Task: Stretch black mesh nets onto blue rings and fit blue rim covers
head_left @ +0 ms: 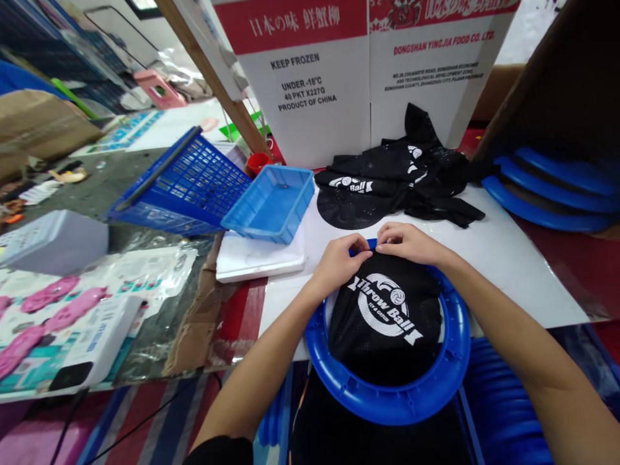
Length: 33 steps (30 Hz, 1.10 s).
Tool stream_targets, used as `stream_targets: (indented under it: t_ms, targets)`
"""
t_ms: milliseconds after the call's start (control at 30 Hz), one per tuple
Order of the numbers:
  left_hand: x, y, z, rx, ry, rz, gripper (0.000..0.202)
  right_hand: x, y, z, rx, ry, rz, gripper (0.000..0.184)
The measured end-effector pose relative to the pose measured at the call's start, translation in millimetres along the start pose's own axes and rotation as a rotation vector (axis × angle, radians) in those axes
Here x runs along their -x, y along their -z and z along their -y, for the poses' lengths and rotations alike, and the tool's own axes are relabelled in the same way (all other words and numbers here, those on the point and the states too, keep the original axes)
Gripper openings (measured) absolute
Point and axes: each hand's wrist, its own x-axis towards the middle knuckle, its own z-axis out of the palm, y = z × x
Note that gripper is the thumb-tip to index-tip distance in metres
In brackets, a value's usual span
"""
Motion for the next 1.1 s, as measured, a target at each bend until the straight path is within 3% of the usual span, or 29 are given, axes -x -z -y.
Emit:
stream_targets:
  t_ms: [200,533,833,1100]
  targets:
    - [-4,0.5,1,-0.053,-0.010,0.042,0.010,-2,-2,-6,0.090,-0.010,-0.014,0.019]
    - [-3,-3.7,4,-0.136,-0.066,-0.020,0.008,-1,-3,-2,0.162,0.012,-0.040,0.015]
    - [-3,-1.7,-3,-0.197,-0.035,0.024,0.007,-4,-14,0,0.314,0.029,-0.120,0.012]
    - [-3,-3.2,3,-0.317,-0.108,0.078,0.011,-4,-16,3,0.342,0.009,-0.121,0.014]
